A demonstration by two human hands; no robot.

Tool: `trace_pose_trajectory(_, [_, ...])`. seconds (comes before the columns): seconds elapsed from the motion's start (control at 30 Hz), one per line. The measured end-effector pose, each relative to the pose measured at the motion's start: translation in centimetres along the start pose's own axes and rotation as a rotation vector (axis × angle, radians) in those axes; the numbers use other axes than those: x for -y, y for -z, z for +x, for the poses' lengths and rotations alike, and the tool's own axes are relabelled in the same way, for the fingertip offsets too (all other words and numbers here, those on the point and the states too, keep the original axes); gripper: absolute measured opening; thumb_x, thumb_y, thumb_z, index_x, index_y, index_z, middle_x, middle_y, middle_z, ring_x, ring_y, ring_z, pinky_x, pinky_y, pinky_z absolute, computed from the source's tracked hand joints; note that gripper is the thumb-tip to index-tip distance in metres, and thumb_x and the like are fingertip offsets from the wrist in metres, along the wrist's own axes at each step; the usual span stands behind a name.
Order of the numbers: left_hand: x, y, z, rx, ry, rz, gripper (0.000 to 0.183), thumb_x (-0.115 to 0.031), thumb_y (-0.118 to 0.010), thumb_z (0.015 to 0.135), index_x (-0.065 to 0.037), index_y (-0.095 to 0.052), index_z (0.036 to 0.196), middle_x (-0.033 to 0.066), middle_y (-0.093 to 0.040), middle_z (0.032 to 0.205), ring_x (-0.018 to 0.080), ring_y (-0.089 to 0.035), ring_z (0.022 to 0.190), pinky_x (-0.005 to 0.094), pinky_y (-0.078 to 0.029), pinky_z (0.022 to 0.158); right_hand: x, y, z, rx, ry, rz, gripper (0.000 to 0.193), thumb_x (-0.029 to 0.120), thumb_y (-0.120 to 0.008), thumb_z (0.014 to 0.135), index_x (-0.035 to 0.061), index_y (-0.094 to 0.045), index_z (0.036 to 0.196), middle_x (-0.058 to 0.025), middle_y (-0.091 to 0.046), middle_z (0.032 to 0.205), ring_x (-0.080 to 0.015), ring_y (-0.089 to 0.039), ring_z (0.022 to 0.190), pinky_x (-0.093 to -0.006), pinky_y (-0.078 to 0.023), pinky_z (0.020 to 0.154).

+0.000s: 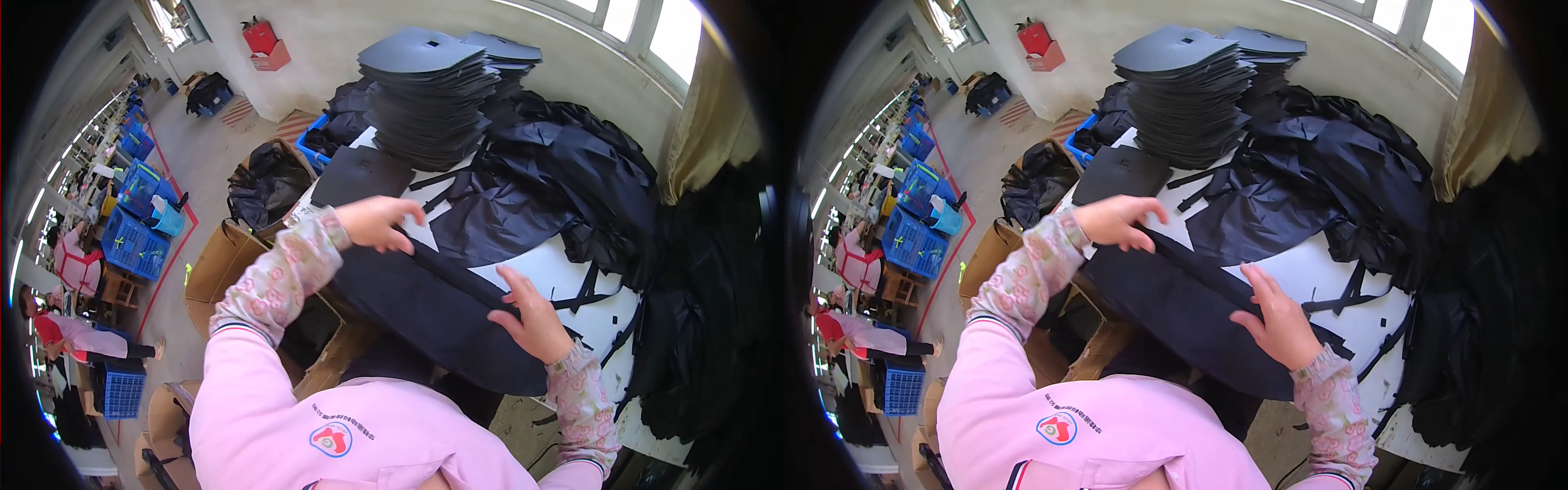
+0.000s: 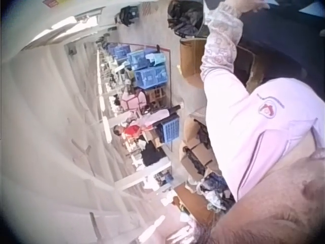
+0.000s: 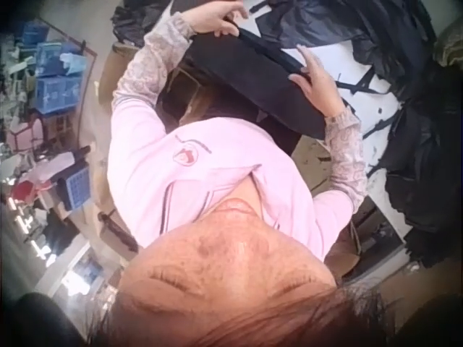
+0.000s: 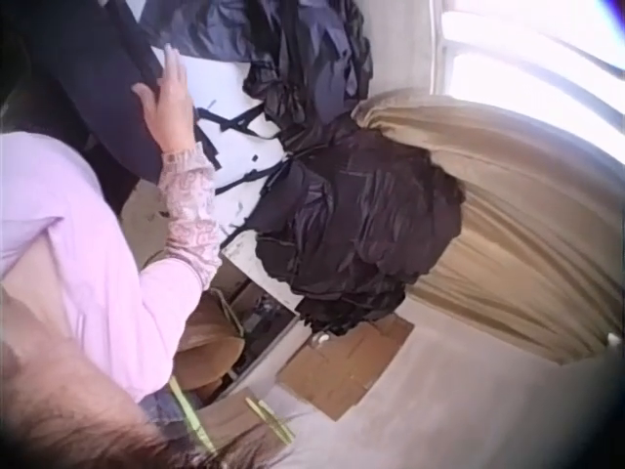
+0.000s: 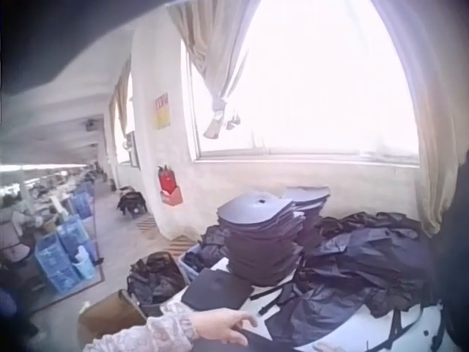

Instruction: The recorder is inspecting and organizing black garment pieces, likely backpack components, at a workstation.

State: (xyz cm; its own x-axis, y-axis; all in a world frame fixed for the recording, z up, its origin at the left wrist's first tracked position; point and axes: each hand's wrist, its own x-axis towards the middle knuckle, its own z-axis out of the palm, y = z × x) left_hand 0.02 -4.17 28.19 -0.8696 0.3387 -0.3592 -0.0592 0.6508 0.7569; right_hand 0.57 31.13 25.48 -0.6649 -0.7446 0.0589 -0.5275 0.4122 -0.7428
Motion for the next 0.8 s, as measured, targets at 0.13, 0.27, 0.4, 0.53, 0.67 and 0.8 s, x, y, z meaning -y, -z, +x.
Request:
trace_pose_trajectory(0.13, [-5.2, -5.8, 1.6, 0.127, -0.267, -0.302, 0.042, -0.016, -0.073, 0.088, -0.007, -0.047, 0.12, 0.0038, -0.065, 0.084, 0.0075, -0.058, 0.061, 0.0218, -0.048, 0.053, -1.1, -4.9, 4.8, -0.002, 0.051, 0.861, 0.042, -0.001, -0.059, 0.094, -0.0007, -0.047, 0.134, -0.0115, -0.061, 0.119, -0.0158, -0.068, 0.089, -0.0283, -0.055, 0.081])
trace_pose_trajectory(0.27, [3.0, -2.3, 3.8, -0.269, -0.355, -0.339, 0.044, -0.019, -0.076, 0.086, -0.004, -0.051, 0.12, 0.0018, -0.063, 0.084, 0.0065, -0.057, 0.07, 0.0237, -0.049, 0.063, -2.9, -5.0, 3.9, -0.108, -0.125, 0.823, 0.018, 0.0, -0.059, 0.094, -0.0038, -0.059, 0.112, -0.0107, -0.068, 0.099, -0.015, -0.068, 0.079, -0.0274, -0.056, 0.075])
trace_pose_trajectory(0.4, [15.9, -1.1, 4.8, -1.008, 0.197, 0.826, 0.073, -0.047, -0.081, 0.071, -0.009, -0.056, 0.128, 0.0138, -0.06, 0.124, 0.0315, -0.054, 0.122, 0.0385, -0.043, 0.102, -2.1, -5.6, 3.3, -0.14, -0.181, 0.804, 0.009, 0.001, -0.061, 0.093, -0.0052, -0.062, 0.1, -0.0098, -0.07, 0.084, -0.0154, -0.069, 0.074, -0.027, -0.057, 0.068])
trace_pose_trajectory(0.53, [18.5, -0.2, 4.9, -0.761, 0.277, 0.476, 0.068, -0.041, -0.085, 0.068, -0.011, -0.061, 0.124, 0.0107, -0.062, 0.123, 0.0306, -0.059, 0.115, 0.0402, -0.046, 0.1, -1.9, -5.5, 3.3, -0.132, -0.215, 0.799, 0.008, 0.0, -0.06, 0.093, -0.0053, -0.061, 0.098, -0.0097, -0.068, 0.082, -0.0161, -0.069, 0.071, -0.0273, -0.058, 0.062])
trace_pose_trajectory(0.67, [18.5, 1.4, 5.4, -0.68, 0.195, 0.59, 0.055, -0.041, -0.076, 0.079, -0.009, -0.061, 0.121, 0.0125, -0.064, 0.118, 0.0326, -0.061, 0.111, 0.0417, -0.049, 0.094, -1.8, -5.4, 3.3, -0.152, -0.255, 0.776, 0.007, 0.002, -0.06, 0.094, -0.004, -0.06, 0.097, -0.008, -0.066, 0.078, -0.0156, -0.069, 0.068, -0.0254, -0.057, 0.058])
trace_pose_trajectory(0.8, [20.3, 1.0, 5.1, -0.622, 0.102, 0.799, 0.044, -0.037, -0.062, 0.092, -0.006, -0.058, 0.123, 0.0172, -0.063, 0.114, 0.0341, -0.062, 0.107, 0.0414, -0.051, 0.092, -1.1, -5.8, 3.8, -0.154, -0.281, 0.776, 0.009, 0.006, -0.061, 0.095, -0.0022, -0.059, 0.098, -0.0069, -0.067, 0.079, -0.0121, -0.065, 0.061, -0.0224, -0.054, 0.053])
